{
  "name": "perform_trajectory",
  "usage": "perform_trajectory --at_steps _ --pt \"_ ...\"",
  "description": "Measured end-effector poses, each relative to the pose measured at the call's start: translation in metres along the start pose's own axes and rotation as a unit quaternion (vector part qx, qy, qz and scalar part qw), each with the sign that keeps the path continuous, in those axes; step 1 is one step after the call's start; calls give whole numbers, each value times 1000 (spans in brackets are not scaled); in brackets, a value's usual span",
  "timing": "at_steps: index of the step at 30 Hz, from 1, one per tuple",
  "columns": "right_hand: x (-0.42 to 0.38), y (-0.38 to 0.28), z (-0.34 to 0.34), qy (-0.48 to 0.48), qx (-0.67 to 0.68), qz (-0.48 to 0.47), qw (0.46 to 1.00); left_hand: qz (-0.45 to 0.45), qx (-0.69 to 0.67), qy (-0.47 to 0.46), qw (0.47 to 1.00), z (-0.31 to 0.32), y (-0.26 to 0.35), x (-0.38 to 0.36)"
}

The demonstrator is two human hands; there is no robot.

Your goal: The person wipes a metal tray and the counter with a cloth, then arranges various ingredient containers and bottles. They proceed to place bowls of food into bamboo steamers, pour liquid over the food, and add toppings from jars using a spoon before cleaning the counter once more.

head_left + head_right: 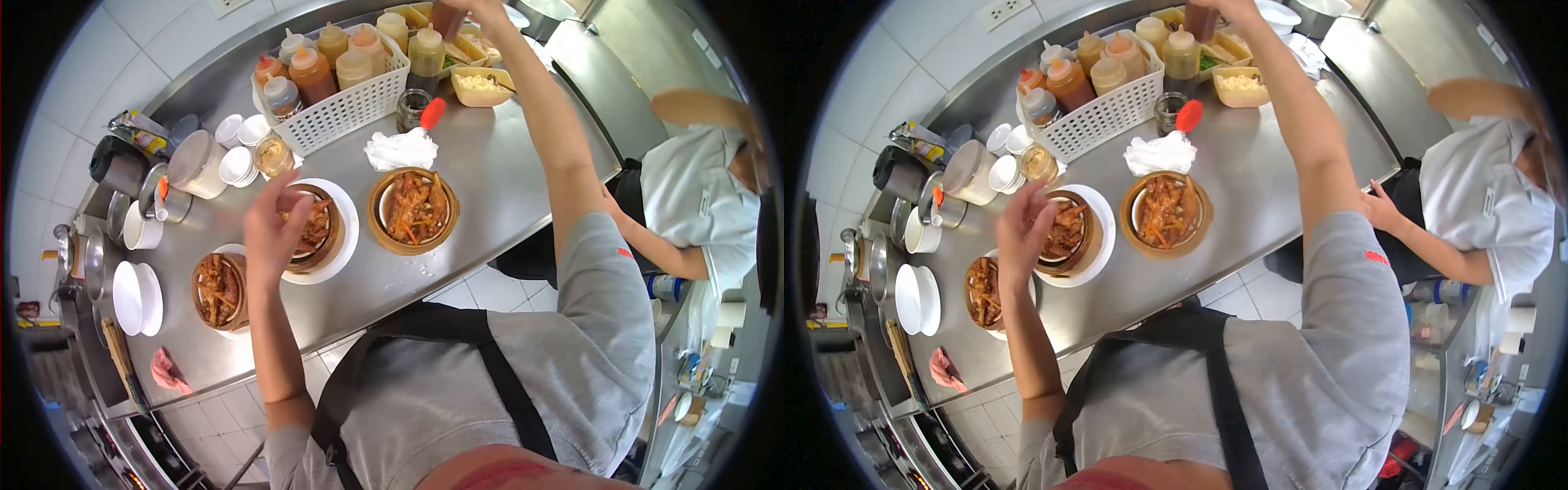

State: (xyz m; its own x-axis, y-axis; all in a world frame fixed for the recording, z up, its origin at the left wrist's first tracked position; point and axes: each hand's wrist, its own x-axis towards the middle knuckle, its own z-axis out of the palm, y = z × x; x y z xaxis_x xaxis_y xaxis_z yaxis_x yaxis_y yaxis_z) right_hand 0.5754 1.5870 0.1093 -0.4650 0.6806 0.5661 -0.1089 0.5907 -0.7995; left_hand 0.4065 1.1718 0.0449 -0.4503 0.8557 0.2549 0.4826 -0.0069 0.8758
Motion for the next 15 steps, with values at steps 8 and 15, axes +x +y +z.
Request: perform_trajectory --at_steps 8,15 --pt "-13 96 18 -154 240 243 927 213 242 -57 945 98 -10 91" --pt "-14 122 27 -192 331 213 899 411 386 -84 821 177 -7 129"
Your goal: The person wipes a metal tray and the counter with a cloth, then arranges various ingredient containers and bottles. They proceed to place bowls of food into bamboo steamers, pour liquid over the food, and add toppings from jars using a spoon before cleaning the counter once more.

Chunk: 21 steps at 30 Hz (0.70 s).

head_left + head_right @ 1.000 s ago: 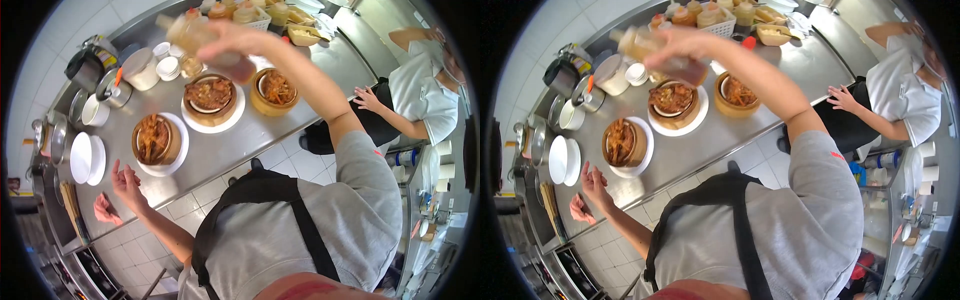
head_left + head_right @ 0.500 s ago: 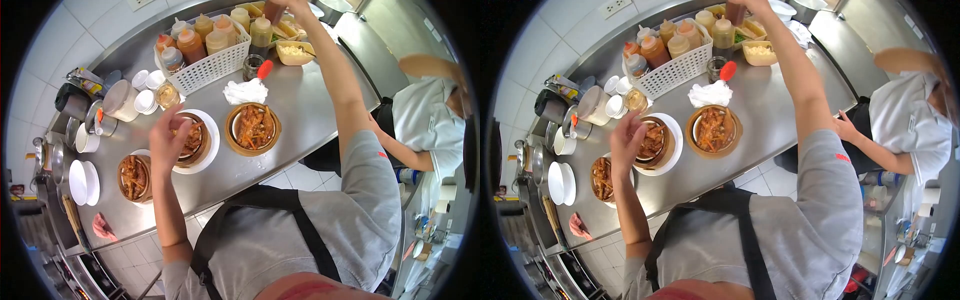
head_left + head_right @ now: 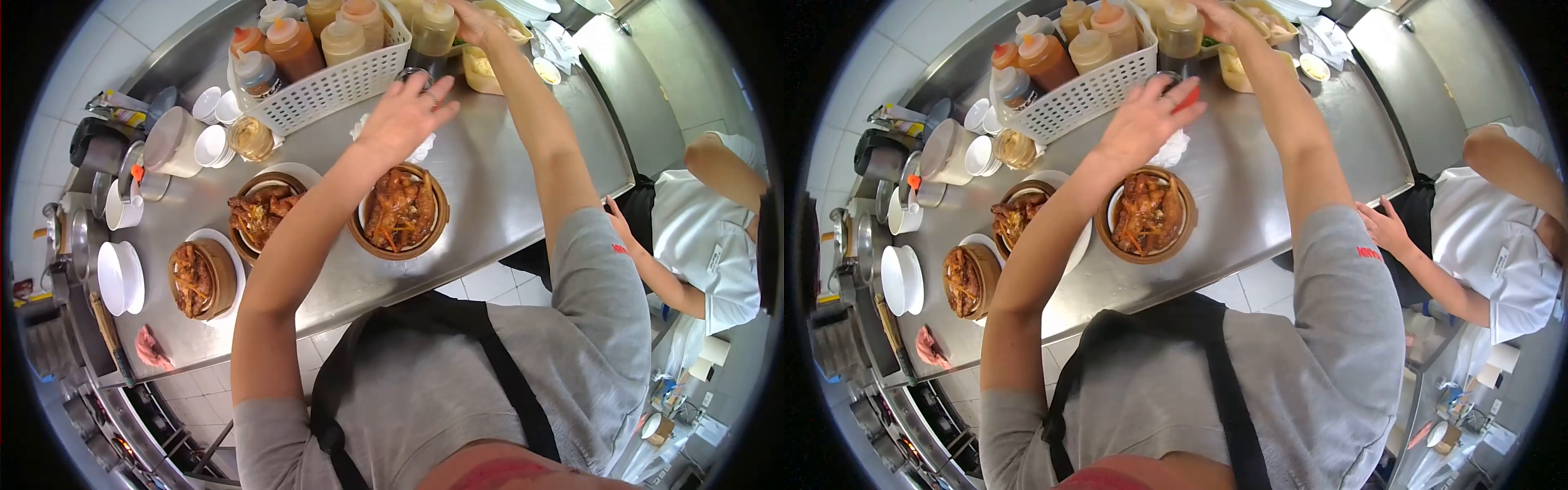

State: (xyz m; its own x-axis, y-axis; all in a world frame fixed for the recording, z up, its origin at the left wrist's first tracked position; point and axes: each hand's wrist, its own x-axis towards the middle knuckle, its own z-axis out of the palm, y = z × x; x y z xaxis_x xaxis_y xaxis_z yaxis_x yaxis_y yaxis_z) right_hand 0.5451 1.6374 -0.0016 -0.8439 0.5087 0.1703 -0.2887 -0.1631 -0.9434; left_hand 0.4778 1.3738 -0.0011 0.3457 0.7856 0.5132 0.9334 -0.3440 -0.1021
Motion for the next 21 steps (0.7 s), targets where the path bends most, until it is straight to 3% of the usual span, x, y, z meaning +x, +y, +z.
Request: perform_trajectory --at_steps 2,3,5,8,9,10,11,12,13,14,16,18,20,21 --pt "-2 -1 1 93 13 110 990 65 97 -1 993 12 8 15" --pt "-3 1 -3 93 11 114 989 63 94 0 994 17 9 22" --pt "-9 3 -11 110 -238 -19 965 55 183 -135 972 27 8 32" --pt "-46 -22 15 187 -206 4 960 83 200 -209 954 21 3 42" --pt "-56 -21 15 188 -206 5 960 82 169 -171 967 19 0 41" --pt "-68 -21 15 194 -279 -82 937 84 168 -171 967 17 -1 38" --pt "-79 -22 15 197 -349 -168 901 49 97 -90 990 9 -3 37" --pt "-91 -27 18 198 -350 -167 900 13 23 -8 1000 3 -6 34" --pt "-104 -32 22 198 -372 -70 904 -4 7 72 997 -3 -12 29" --pt "-116 -35 28 196 -390 29 899 -4 4 72 997 -10 -16 23" --pt "-132 -21 41 175 -407 13 896 -234 -200 48 950 -25 -26 9" --pt "-138 -6 57 108 -441 18 891 -359 -337 -34 870 -22 -53 -12" --pt "-136 9 72 113 -492 11 863 -477 -419 -119 764 -17 -70 -32" --pt "-133 12 82 121 -540 3 833 -477 -416 -116 765 -10 -73 -39"
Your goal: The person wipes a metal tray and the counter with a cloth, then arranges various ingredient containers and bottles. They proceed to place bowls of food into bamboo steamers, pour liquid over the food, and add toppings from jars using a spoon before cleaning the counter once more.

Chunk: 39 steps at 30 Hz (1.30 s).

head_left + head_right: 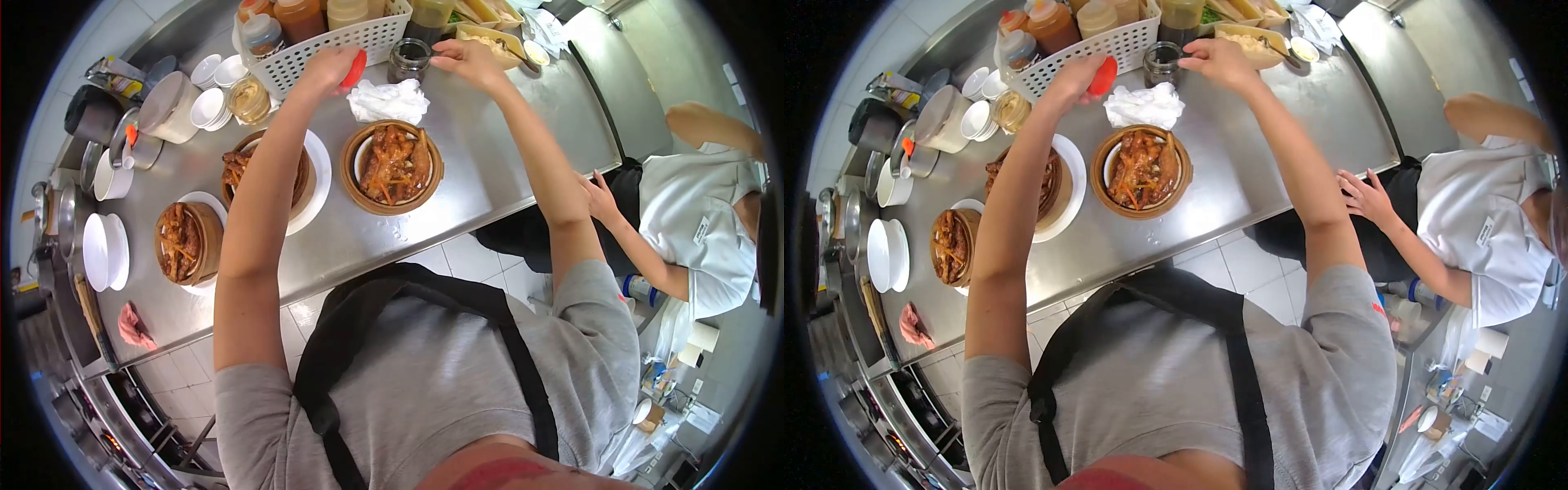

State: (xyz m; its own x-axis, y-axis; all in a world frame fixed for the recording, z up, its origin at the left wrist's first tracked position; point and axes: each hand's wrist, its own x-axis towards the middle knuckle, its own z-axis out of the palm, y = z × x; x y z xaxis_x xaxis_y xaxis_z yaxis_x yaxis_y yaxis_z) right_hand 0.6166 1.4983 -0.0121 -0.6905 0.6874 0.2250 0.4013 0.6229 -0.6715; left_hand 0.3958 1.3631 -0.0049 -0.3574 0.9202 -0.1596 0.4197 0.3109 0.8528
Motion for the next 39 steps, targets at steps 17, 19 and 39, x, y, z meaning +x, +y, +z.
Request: perform_trajectory --at_steps 17,19,39 --pt "33 -47 19 -34 -175 -98 979 133 233 135 954 16 2 -154" --pt "30 -37 19 -5 -129 -57 990 94 156 120 976 24 -15 -190" --pt "38 -48 44 43 48 77 995 36 -362 62 929 77 -57 -229"
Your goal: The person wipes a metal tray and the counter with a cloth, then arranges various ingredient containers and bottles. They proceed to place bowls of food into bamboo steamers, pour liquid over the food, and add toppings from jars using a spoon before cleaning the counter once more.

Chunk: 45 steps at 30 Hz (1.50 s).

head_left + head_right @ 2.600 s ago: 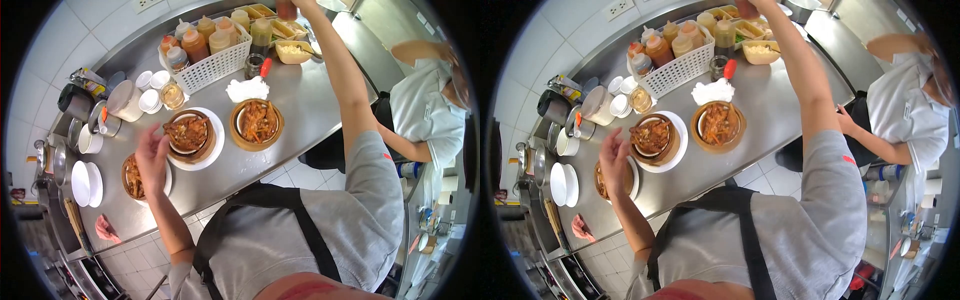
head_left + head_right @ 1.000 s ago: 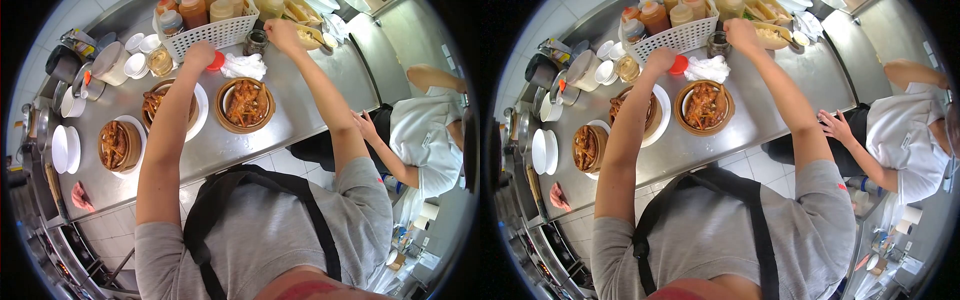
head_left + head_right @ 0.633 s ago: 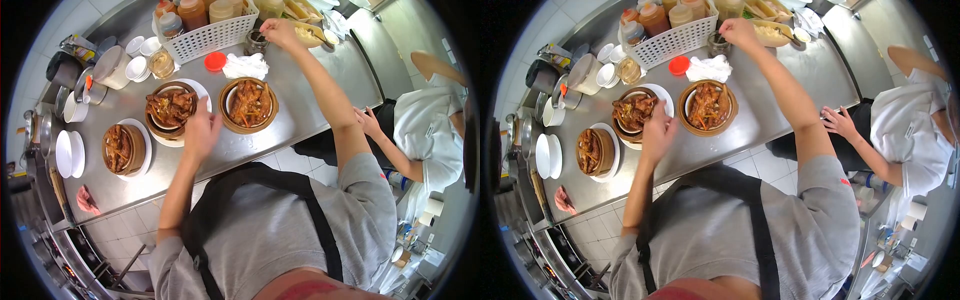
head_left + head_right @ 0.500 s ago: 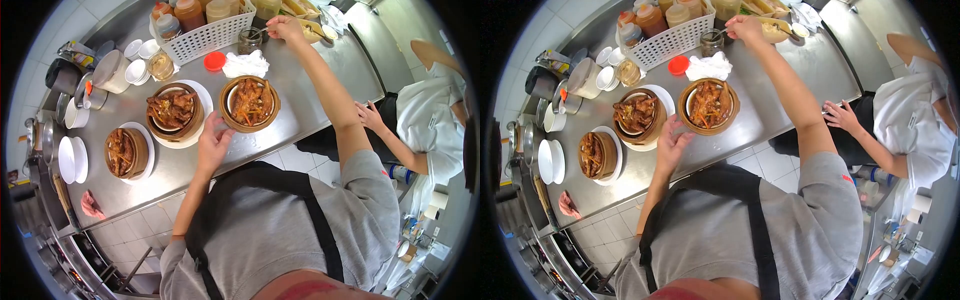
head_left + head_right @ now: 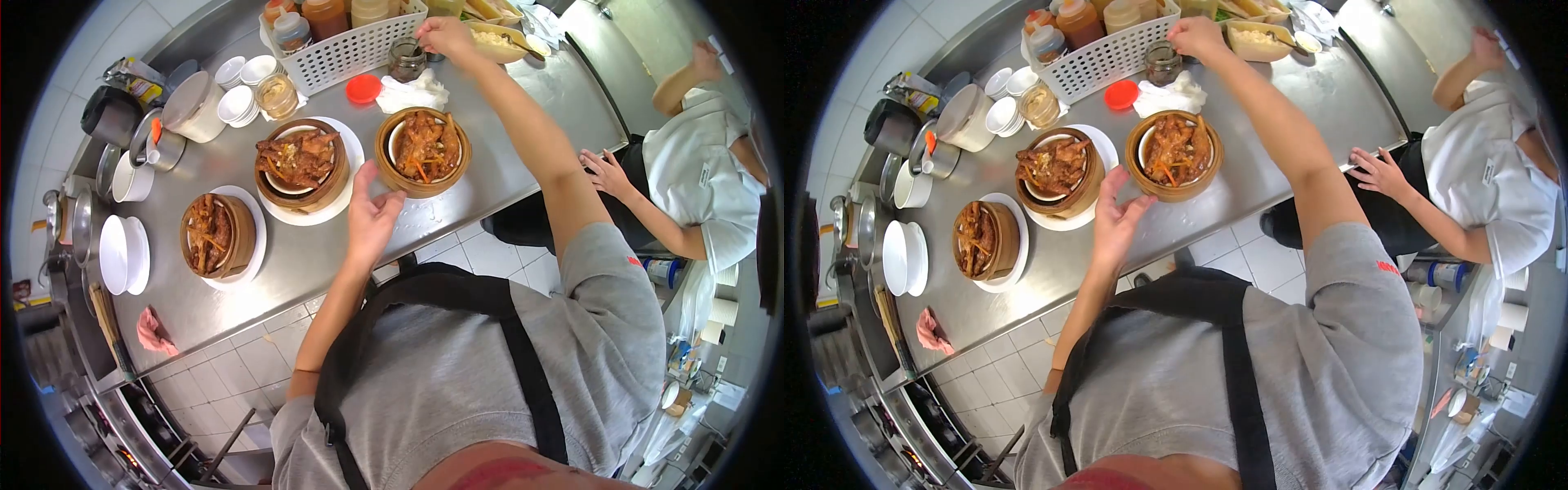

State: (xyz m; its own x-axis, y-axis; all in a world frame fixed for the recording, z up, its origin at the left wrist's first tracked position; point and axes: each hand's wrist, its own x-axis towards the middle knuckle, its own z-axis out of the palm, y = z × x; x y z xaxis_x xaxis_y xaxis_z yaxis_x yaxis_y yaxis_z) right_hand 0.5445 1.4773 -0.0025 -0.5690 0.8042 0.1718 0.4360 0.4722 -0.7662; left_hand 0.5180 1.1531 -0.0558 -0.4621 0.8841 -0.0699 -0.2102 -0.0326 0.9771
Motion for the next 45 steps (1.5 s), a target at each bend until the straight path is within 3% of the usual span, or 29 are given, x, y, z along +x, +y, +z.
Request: perform_trajectory --at_steps 2,5,9,11,15,18,21,23,26,31,36,37,44,45 --pt "3 4 1 31 153 84 984 7 -21 5 1000 1 -1 -2" --pt "1 6 -4 44 210 84 973 3 -33 2 999 2 1 -5" --pt "-5 -3 -10 67 213 85 971 -2 -52 -16 999 -1 2 -9" --pt "-8 -6 -12 101 143 71 982 -20 -40 -28 999 -3 3 -10" --pt "-22 -3 -11 63 176 24 982 -34 -50 -37 997 -5 1 -14" --pt "-32 -17 -14 120 88 -11 989 -37 -46 -47 997 -6 -1 -15" --pt "-23 -4 -15 125 124 -8 984 -20 -33 -52 998 -8 -2 -17" --pt "-23 -5 -14 115 110 74 985 -3 -5 -58 998 -12 -2 -18" --pt "-27 -10 -17 113 169 91 975 -22 18 -55 998 -19 6 -25" --pt "3 21 -20 93 234 39 967 -14 29 -36 999 -43 -1 -37" --pt "-33 -48 -14 94 238 -43 966 -28 27 -15 999 -61 -1 -49" --pt "-26 -40 -10 38 314 -76 946 -29 23 -4 999 -63 -2 -51" --pt "-106 -128 66 -66 270 -131 952 -37 -7 81 996 -87 -7 -57" --pt "-114 -125 80 -69 193 -175 963 -37 -8 81 996 -90 -6 -58"
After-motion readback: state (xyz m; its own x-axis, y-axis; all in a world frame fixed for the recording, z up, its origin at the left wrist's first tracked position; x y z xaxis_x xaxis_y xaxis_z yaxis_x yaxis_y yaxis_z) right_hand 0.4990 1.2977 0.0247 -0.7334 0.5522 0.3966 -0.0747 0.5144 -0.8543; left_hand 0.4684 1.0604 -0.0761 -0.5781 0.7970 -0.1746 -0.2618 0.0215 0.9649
